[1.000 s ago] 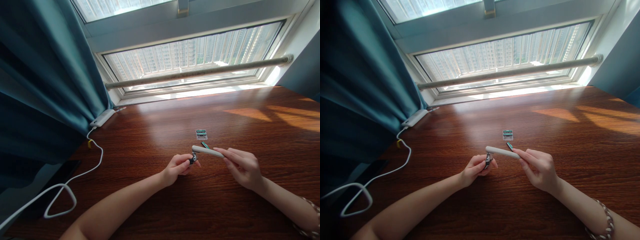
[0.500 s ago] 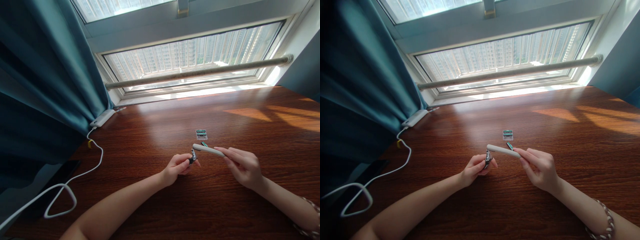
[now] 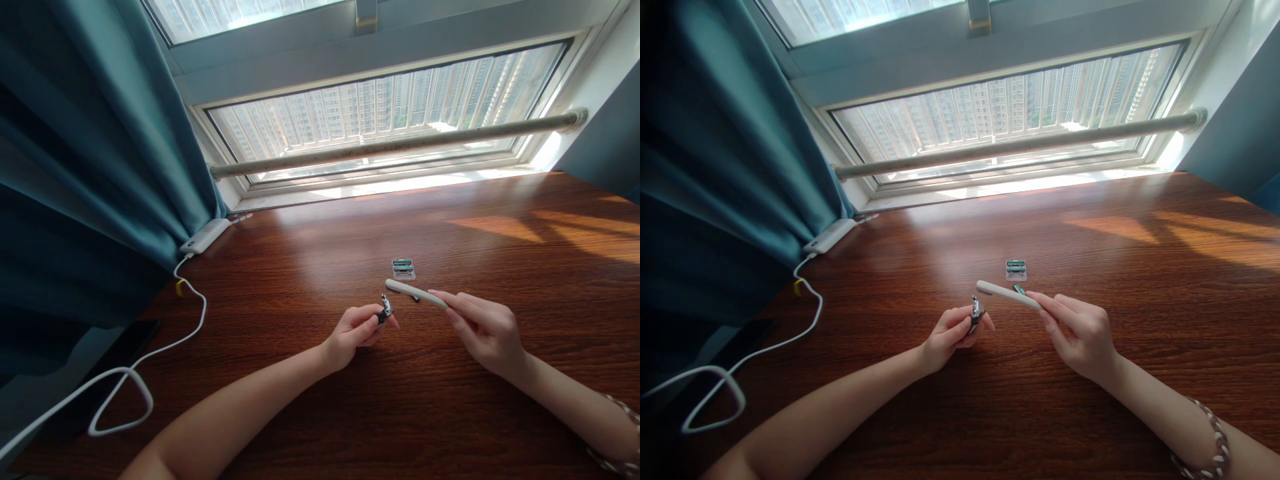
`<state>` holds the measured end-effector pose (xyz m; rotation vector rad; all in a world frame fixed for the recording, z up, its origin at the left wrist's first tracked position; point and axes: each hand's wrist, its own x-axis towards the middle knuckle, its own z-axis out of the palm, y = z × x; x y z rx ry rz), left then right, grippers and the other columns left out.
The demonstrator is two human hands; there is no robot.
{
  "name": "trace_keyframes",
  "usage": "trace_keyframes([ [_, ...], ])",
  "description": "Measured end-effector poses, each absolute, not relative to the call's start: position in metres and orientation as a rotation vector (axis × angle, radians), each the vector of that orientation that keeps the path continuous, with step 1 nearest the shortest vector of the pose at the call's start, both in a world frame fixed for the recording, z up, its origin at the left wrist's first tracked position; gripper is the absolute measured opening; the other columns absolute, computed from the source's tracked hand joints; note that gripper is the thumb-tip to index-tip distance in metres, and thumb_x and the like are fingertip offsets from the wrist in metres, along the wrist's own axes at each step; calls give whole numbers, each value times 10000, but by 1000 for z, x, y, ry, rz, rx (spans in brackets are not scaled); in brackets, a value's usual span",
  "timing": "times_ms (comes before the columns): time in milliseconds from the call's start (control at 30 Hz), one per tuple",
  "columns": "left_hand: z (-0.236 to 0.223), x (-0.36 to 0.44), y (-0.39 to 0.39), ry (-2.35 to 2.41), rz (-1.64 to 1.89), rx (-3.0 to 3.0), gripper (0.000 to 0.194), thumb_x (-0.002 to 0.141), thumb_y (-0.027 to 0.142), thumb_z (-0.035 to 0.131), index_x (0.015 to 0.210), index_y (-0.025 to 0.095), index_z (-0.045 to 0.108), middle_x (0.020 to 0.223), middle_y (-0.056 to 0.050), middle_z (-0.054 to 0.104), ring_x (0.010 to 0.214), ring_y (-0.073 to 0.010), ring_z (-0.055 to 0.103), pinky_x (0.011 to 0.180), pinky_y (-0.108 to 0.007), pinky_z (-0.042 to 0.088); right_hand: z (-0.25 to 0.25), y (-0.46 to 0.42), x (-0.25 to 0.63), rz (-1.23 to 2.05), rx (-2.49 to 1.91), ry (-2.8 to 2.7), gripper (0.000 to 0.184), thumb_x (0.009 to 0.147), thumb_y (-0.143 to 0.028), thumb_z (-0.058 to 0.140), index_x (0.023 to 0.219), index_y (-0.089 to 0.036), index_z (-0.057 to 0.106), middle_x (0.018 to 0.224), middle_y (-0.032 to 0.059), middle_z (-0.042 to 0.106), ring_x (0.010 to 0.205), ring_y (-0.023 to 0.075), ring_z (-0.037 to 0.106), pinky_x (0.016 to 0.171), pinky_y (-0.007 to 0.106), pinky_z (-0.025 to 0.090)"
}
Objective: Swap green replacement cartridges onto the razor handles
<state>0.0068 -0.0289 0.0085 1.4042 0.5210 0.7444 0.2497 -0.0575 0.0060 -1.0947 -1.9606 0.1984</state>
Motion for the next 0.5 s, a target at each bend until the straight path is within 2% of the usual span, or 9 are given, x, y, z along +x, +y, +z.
trace_keyframes([
  [100,8,7,-29,533,746,1388,396,839,428,404,906,80,581,549,27,298,451,-63,265,418,-215,180,6,-58,249,201,-1093,-1995,365,803,-137,505,1162,-187,545,669,7,570,529,102,495,515,231,384],
  [333,2,11,-27,646,892,1363,295,869,380,390,957,127,513,563,40,335,452,-56,291,438,-211,206,4,-56,249,146,-1219,-1894,332,815,-158,511,1138,-213,564,810,17,626,602,104,548,588,229,415],
  [500,0,17,-24,673,986,1264,204,851,367,447,900,169,431,603,49,376,453,-47,327,434,-195,235,3,-57,247,174,-1179,-1906,350,816,-147,511,1161,-201,546,750,14,583,540,89,496,542,222,399],
])
